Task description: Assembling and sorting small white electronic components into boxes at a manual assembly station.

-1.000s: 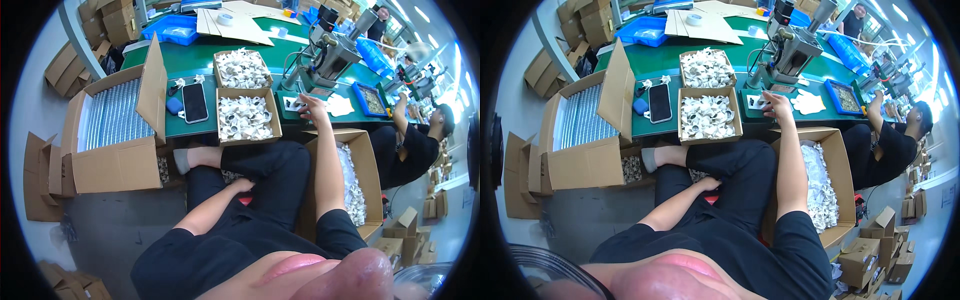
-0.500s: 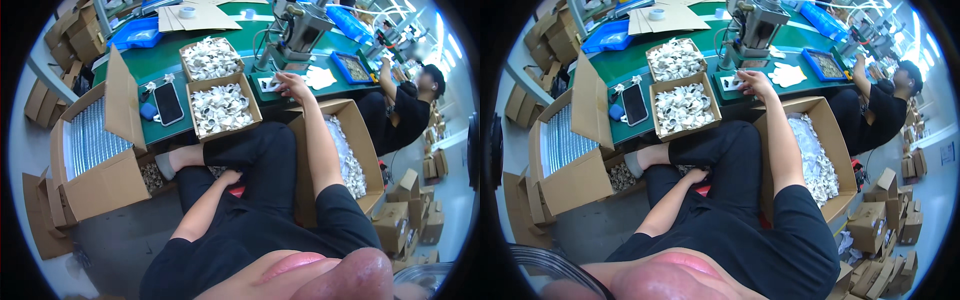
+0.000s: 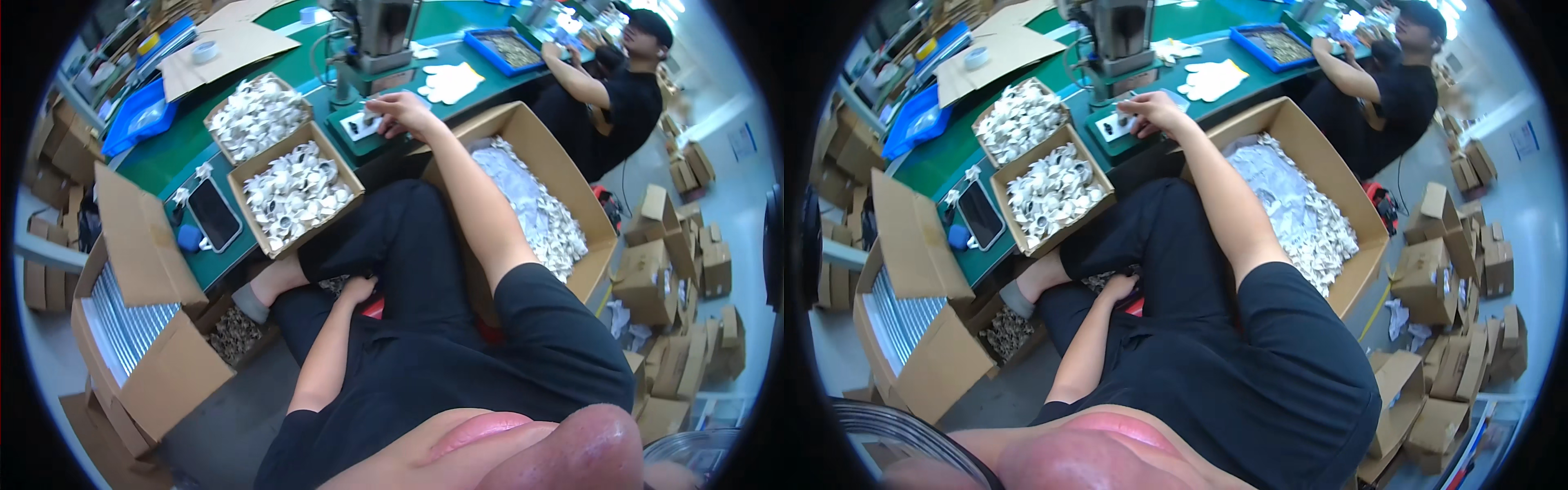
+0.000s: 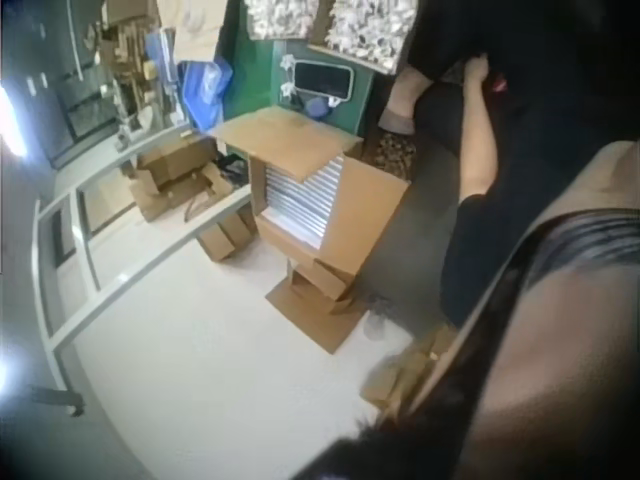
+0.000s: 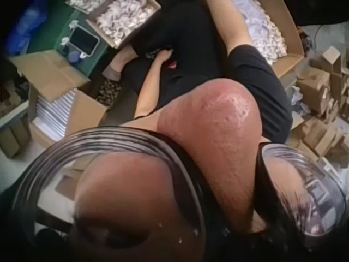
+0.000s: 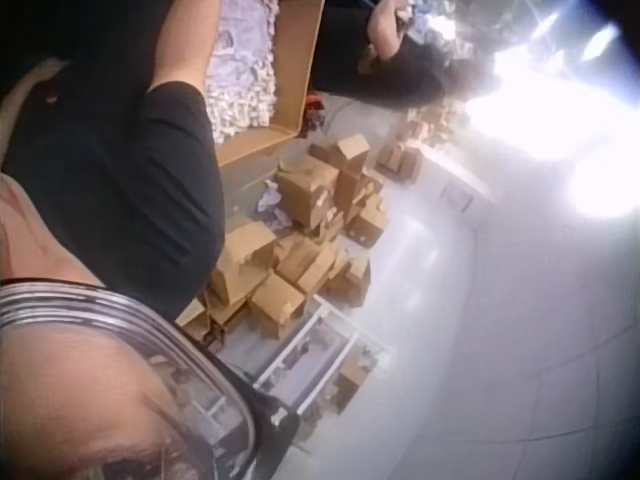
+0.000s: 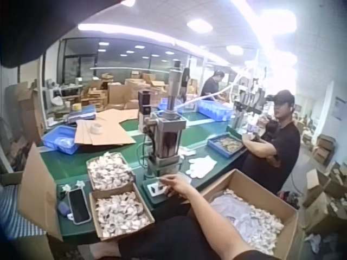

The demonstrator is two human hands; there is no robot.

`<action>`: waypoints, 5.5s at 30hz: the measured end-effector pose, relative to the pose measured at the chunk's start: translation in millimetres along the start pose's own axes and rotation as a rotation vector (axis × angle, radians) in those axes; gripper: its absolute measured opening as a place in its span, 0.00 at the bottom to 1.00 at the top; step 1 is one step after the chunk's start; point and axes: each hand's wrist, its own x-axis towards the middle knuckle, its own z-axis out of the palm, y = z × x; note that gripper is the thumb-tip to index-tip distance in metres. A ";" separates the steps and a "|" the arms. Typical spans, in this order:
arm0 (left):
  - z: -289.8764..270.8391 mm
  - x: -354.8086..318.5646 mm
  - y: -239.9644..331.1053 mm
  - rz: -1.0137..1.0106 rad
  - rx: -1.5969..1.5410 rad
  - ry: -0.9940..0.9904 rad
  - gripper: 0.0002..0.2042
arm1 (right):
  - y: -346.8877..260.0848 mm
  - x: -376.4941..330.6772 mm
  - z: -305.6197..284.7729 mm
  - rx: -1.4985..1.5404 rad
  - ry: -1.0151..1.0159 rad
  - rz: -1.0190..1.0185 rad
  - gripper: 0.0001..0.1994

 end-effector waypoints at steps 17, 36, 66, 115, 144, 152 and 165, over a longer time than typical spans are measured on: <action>6.2 3.1 -1.9 0.086 0.099 0.066 0.21 | 7.0 -2.0 -6.9 0.001 0.035 -0.067 0.21; -9.3 -36.5 9.7 -0.113 -0.039 0.099 0.19 | 156.1 136.2 -143.5 -1.694 0.325 -0.639 0.16; 4.1 12.0 -4.9 -0.007 0.072 -0.029 0.24 | 68.0 106.9 -108.3 -1.026 0.518 -0.297 0.24; 6.2 16.9 -39.6 0.050 -0.087 -0.033 0.21 | -13.9 -78.7 124.7 -0.613 0.385 -1.084 0.21; -104.3 -98.5 84.8 0.301 -1.252 -0.205 0.19 | 89.9 -171.8 123.5 -0.239 -0.277 -0.497 0.08; -103.5 -108.1 93.2 0.341 -1.266 -0.447 0.18 | 69.6 -157.1 83.8 -0.216 -0.244 -0.424 0.09; -40.1 -102.9 42.5 0.163 -1.040 -0.486 0.19 | 9.4 -11.1 20.9 -0.710 0.407 -0.650 0.19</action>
